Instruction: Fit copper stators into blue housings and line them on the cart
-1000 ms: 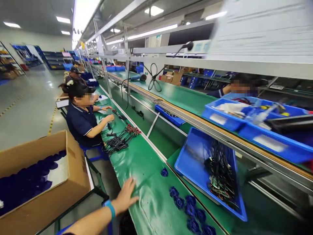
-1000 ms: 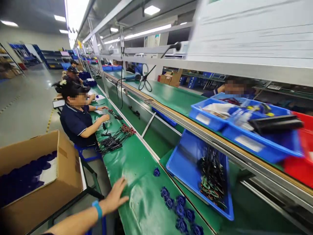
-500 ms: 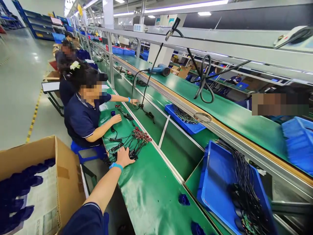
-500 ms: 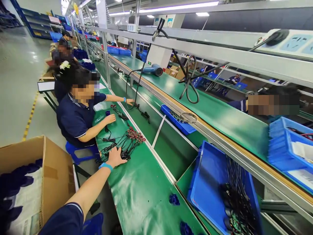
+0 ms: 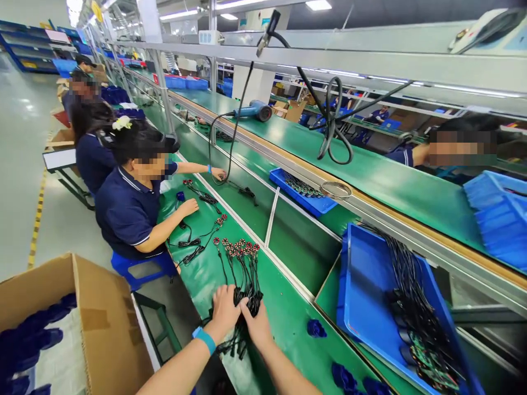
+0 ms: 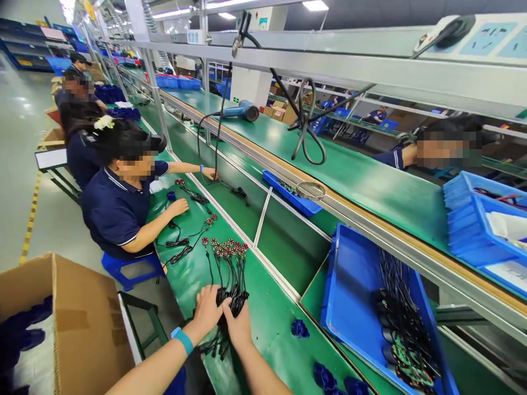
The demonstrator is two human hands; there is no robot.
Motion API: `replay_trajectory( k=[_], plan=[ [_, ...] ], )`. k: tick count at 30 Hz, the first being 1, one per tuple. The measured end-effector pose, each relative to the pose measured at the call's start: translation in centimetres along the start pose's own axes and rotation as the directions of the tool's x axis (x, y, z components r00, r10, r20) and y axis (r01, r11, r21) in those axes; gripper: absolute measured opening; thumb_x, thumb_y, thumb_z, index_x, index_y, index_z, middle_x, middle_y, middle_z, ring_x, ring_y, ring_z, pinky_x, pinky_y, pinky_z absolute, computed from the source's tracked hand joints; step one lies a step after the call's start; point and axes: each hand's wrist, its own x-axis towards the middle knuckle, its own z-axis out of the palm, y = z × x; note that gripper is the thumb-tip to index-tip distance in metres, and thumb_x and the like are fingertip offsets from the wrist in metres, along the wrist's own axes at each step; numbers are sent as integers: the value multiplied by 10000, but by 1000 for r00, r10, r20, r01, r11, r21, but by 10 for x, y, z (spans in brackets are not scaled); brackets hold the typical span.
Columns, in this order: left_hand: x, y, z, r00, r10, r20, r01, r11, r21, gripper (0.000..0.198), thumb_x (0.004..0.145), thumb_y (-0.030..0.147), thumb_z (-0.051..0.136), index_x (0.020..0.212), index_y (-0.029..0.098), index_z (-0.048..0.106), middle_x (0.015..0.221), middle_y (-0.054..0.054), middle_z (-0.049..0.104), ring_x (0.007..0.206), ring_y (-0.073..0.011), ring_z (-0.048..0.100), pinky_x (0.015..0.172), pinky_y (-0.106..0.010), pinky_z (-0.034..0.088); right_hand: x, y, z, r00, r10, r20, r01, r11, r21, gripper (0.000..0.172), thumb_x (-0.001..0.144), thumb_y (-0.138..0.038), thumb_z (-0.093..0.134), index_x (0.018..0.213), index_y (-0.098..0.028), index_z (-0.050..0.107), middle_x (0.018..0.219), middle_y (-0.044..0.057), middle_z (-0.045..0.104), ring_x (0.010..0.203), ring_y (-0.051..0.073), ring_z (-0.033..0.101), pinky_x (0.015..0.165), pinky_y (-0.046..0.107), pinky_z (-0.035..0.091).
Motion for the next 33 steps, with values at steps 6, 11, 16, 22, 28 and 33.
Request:
replay_trajectory(
  k=[6, 11, 16, 22, 28, 33],
  plan=[
    [27, 0, -22, 966, -163, 199, 237, 863, -445, 795, 926, 725, 333, 1281, 64, 599, 1374, -242, 592, 1327, -377, 509, 1155, -535, 346, -8, -32, 7, 989, 144, -36, -148, 948, -280, 1189, 792, -674, 654, 1620, -106, 16, 1624, 279, 256, 1466, 429, 334, 1048, 576, 429],
    [14, 20, -23, 843, 17, 537, 286, 832, -476, 872, 916, 806, 258, 1178, 108, 710, 1182, -186, 738, 1160, -323, 663, 1014, -472, 508, -19, -38, 14, 976, 217, -17, -210, 921, -329, 1356, 645, -581, 813, 1628, -200, -40, 1643, 283, 131, 1444, 442, 335, 1028, 602, 398],
    [-7, 34, -25, 726, 156, 669, 189, 890, -414, 775, 936, 770, 304, 1181, 172, 732, 1237, -133, 732, 1201, -290, 647, 1053, -451, 496, -38, -13, 4, 981, 188, -47, -191, 893, -408, 1240, 647, -296, 824, 1630, -275, 68, 1603, 234, 243, 1411, 421, 367, 1047, 573, 375],
    [11, 15, -41, 805, 262, 533, -224, 965, -137, 726, 809, 741, 611, 1227, 155, 697, 1303, -192, 674, 1330, -400, 517, 1158, -558, 357, -71, 26, -32, 994, 81, 74, -34, 872, -489, 1158, 629, -119, 773, 1619, -302, 200, 1547, 210, 344, 1341, 416, 424, 1076, 518, 355],
    [61, -10, -16, 579, 643, 501, -815, 443, 374, 1068, 650, 676, 775, 1556, 250, 402, 1693, -166, 175, 1553, -473, 37, 1179, -739, 94, -117, 83, -85, 967, -19, 254, 145, 863, -483, 1168, 579, -162, 807, 1595, -319, 253, 1523, 197, 374, 1325, 437, 433, 1073, 552, 374],
    [18, 19, 40, 316, 676, 666, -944, 292, 151, 1030, 690, 589, 760, 1584, 370, 298, 1710, -73, 124, 1561, -444, 48, 1166, -723, 209, -162, 143, -142, 947, -13, 322, 183, 845, -502, 1157, 549, -178, 838, 1572, -339, 322, 1454, 182, 445, 1277, 435, 471, 1058, 578, 384]
  ],
)
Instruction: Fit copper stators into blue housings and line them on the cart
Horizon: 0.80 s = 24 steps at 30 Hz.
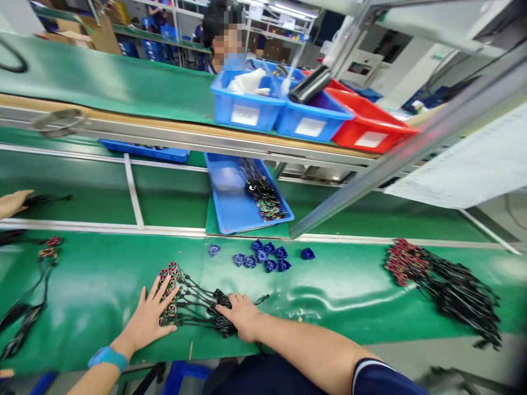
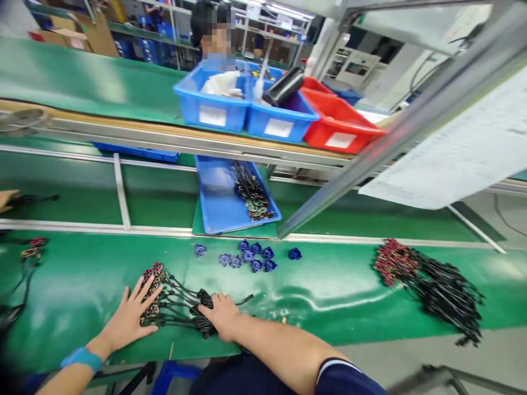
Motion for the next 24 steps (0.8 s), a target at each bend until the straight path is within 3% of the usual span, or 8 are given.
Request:
replay_trajectory(
  k=[5, 8, 15, 20, 24],
  plan=[
    [25, 118, 20, 992, -22, -122, 13, 998, -66, 853, 789, 452, 684, 1570, 337, 362, 1700, -60, 197, 1568, -416, 50, 1207, -651, 232, -80, 88, 7, 999, -30, -13, 30, 997, 72, 1068, 598, -147, 804, 1542, -415, 383, 1451, 120, 481, 1271, 396, 492, 1084, 536, 360],
    [44, 200, 32, 986, -52, -157, 33, 992, -120, 826, 804, 414, 678, 1568, 317, 377, 1707, -65, 172, 1566, -426, 44, 1209, -633, 262, -136, 148, 19, 1000, -15, 16, 14, 997, 75, 1118, 579, -80, 785, 1555, -424, 361, 1506, 124, 447, 1330, 413, 448, 1117, 563, 321],
    [96, 380, 45, 989, -139, -55, 124, 966, -226, 947, 776, 376, 734, 1603, 335, 272, 1725, -52, 7, 1557, -461, -3, 1218, -654, 240, -254, 287, 45, 999, -6, 48, 0, 992, 129, 1107, 596, 39, 619, 1549, -463, 361, 1619, 85, 372, 1453, 392, 370, 1187, 573, 249],
    [133, 471, 45, 987, -149, 52, 158, 936, -315, 1057, 724, 407, 801, 1611, 337, 230, 1722, -86, -21, 1547, -489, -28, 1214, -702, 173, -313, 376, 60, 997, 65, 41, -69, 992, 106, 1021, 657, 13, 518, 1514, -523, 378, 1614, 19, 404, 1492, 314, 356, 1213, 529, 250],
    [173, 524, 47, 989, -119, 83, 142, 914, -379, 1102, 714, 498, 817, 1615, 276, 221, 1710, -170, 24, 1531, -530, -13, 1177, -756, 152, -352, 441, 78, 994, 49, -94, -54, 997, -47, 1029, 650, -80, 581, 1511, -577, 314, 1576, 15, 450, 1441, 343, 422, 1142, 557, 359]
  ],
)
